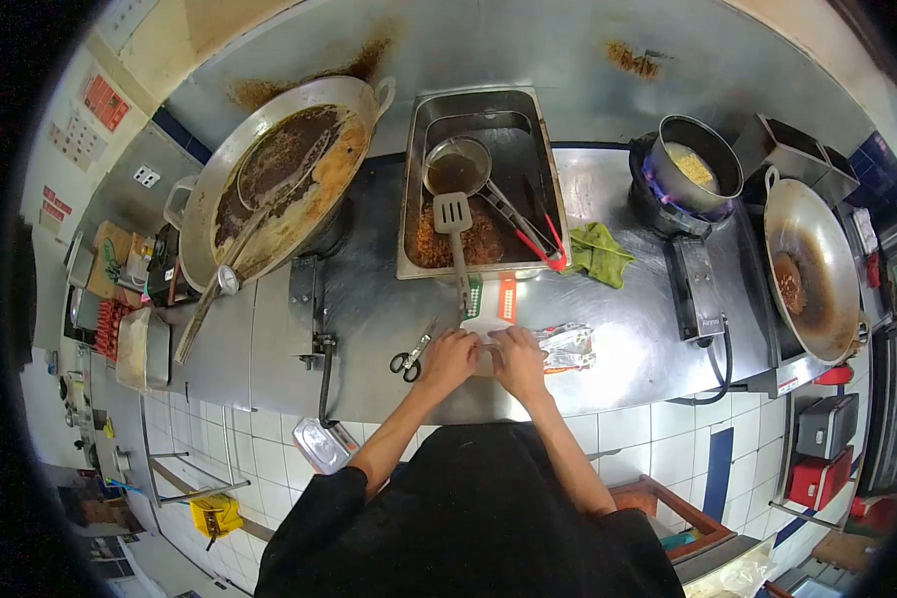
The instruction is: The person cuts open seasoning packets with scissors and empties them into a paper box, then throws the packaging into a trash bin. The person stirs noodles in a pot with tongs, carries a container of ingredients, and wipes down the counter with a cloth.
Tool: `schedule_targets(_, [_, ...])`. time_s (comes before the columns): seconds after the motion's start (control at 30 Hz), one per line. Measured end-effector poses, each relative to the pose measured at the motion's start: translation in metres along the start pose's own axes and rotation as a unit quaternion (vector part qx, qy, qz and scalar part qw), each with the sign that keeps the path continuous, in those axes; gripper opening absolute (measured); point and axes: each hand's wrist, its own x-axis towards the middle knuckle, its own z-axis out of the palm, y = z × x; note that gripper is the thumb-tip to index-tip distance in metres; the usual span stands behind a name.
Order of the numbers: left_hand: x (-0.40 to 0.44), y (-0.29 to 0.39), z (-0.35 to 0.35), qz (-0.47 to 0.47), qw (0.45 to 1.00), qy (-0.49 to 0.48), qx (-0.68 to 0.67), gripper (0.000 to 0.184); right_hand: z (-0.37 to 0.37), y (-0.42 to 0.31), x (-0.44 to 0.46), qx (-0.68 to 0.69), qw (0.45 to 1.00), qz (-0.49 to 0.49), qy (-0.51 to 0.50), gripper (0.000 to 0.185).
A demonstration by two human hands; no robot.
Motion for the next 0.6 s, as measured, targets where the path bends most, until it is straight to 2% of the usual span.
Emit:
schedule_targets(0.03, [0.004, 0.001, 0.001, 0.012, 0.999, -0.044, 0.024, 0.010, 0.003, 0.003, 0.001, -0.045, 0.998, -0.012, -0.035, 0.020])
schedule_targets(0.13, [0.013, 0.001, 0.002, -0.002, 0.997, -0.082, 0.007, 0.010, 0.017, 0.018, -0.004, -0.043, 0.999, 0.005, -0.022, 0.016])
schedule_targets(0.27, [0.016, 0.004, 0.000, -0.007, 0.998, -0.065, -0.008, 0.012, 0.024, 0.026, -0.009, -0.041, 0.999, 0.027, -0.009, 0.016])
schedule_targets(0.33, [0.016, -0.002, 0.003, 0.002, 0.997, -0.056, -0.057, 0.013, 0.022, 0.020, -0.009, -0.041, 0.999, 0.035, -0.006, 0.014])
schedule_targets(0.47, [0.015, -0.007, 0.005, -0.010, 0.997, -0.043, -0.056, 0.013, 0.020, 0.012, -0.008, -0.033, 0.999, 0.014, 0.001, 0.014])
schedule_targets(0.53, [0.012, 0.000, -0.001, -0.019, 0.994, -0.086, -0.067, 0.015, 0.026, 0.016, -0.010, 0.021, 0.999, 0.023, 0.003, 0.015])
schedule_targets(0.6, [0.011, -0.002, -0.002, -0.022, 0.994, -0.075, -0.076, 0.016, 0.028, 0.018, -0.012, 0.050, 0.998, 0.033, -0.003, 0.015])
